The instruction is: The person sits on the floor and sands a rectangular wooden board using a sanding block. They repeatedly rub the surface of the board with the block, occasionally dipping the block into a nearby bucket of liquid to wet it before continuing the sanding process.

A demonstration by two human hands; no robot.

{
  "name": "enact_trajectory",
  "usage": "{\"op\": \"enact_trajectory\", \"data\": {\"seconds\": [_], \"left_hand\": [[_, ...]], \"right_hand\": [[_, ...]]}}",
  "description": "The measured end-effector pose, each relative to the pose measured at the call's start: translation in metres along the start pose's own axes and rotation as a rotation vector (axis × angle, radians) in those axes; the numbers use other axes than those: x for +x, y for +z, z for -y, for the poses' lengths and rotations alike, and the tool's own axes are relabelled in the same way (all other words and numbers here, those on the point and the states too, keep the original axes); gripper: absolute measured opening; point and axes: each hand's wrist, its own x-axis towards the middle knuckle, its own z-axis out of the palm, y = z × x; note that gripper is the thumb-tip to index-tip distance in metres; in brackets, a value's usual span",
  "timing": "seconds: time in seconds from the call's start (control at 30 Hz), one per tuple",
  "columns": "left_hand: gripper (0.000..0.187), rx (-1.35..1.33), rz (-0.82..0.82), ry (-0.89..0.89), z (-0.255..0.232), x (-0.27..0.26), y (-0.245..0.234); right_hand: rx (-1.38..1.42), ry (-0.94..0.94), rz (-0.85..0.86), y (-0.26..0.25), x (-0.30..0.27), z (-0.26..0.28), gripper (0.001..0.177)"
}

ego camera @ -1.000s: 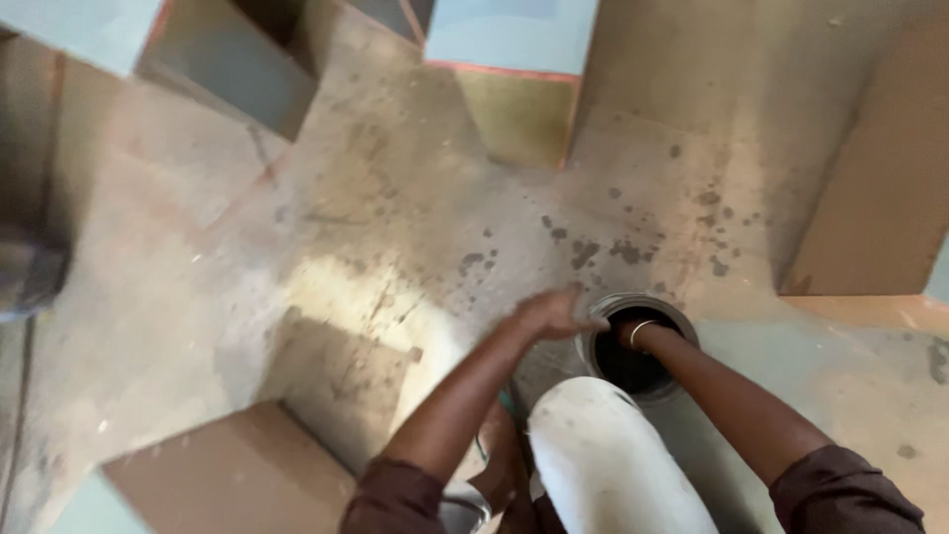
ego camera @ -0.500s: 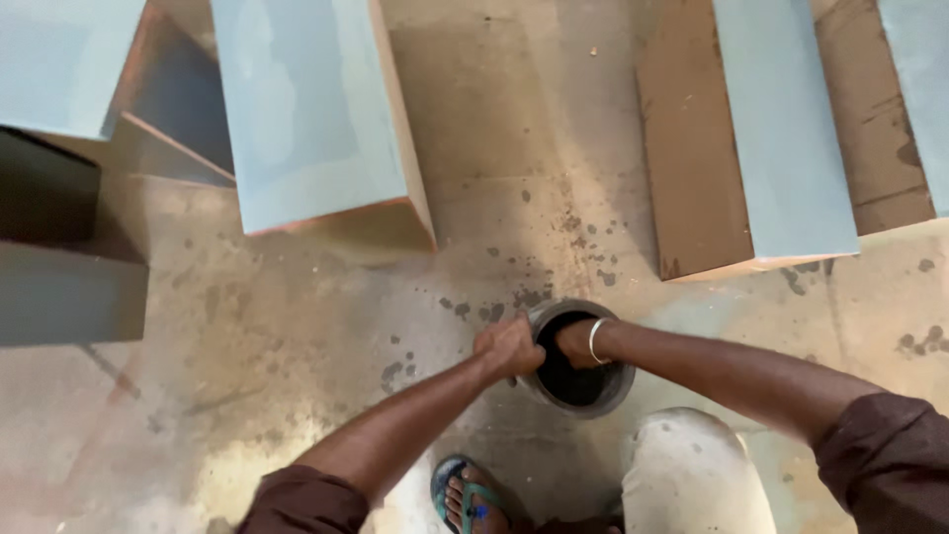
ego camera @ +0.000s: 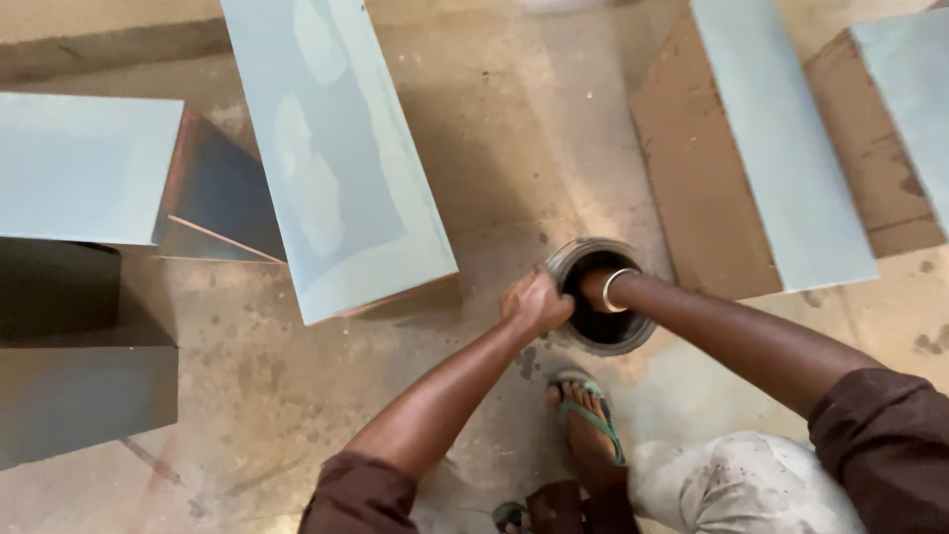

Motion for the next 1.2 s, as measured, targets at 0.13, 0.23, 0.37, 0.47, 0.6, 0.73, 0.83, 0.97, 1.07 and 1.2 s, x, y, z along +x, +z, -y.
{"op": "enact_trajectory", "data": {"seconds": [0.13,0.23,0.37,0.47,0.6,0.73,0.83,0.97,1.07,1.2], "left_hand": [[0.083,-0.013,-0.030,0.004,0.002,0.051,0.030],[0.088,-0.030,-0.008,-0.073,0.005,0.079,0.041],[0.092,-0.164,-0.103,-0.101,0.004,0.107,0.045],[0.093,-0.100,-0.106,-0.081,0.001,0.130,0.032],[0.090,-0.056,-0.118,-0.090,0.004,0.156,0.013],[0.090,-0.110,-0.123,-0.216,0.017,0.169,-0.003],[0.092,-0.158,-0.162,-0.250,0.022,0.166,-0.001],[0.093,-0.297,-0.131,-0.242,0.030,0.142,-0.002],[0.101,-0.398,-0.236,-0.096,0.026,0.117,-0.016],[0.071,-0.692,-0.225,0.129,-0.001,0.076,-0.068]], "right_hand": [[-0.063,-0.053,0.015,0.005,0.033,-0.034,0.038],[-0.049,-0.074,-0.007,-0.001,0.074,-0.047,0.040],[0.018,-0.089,0.005,-0.009,0.107,-0.064,0.041],[0.063,-0.108,0.004,-0.029,0.121,-0.077,0.041],[0.101,-0.136,-0.014,-0.053,0.139,-0.090,0.042],[0.143,-0.152,-0.048,-0.075,0.161,-0.090,0.043],[0.172,-0.141,-0.057,-0.081,0.165,-0.088,0.044],[0.243,-0.149,-0.082,-0.092,0.156,-0.072,0.045],[0.371,-0.199,-0.152,-0.096,0.129,-0.073,0.045],[0.631,-0.412,-0.449,-0.106,0.057,-0.083,0.046]]}}
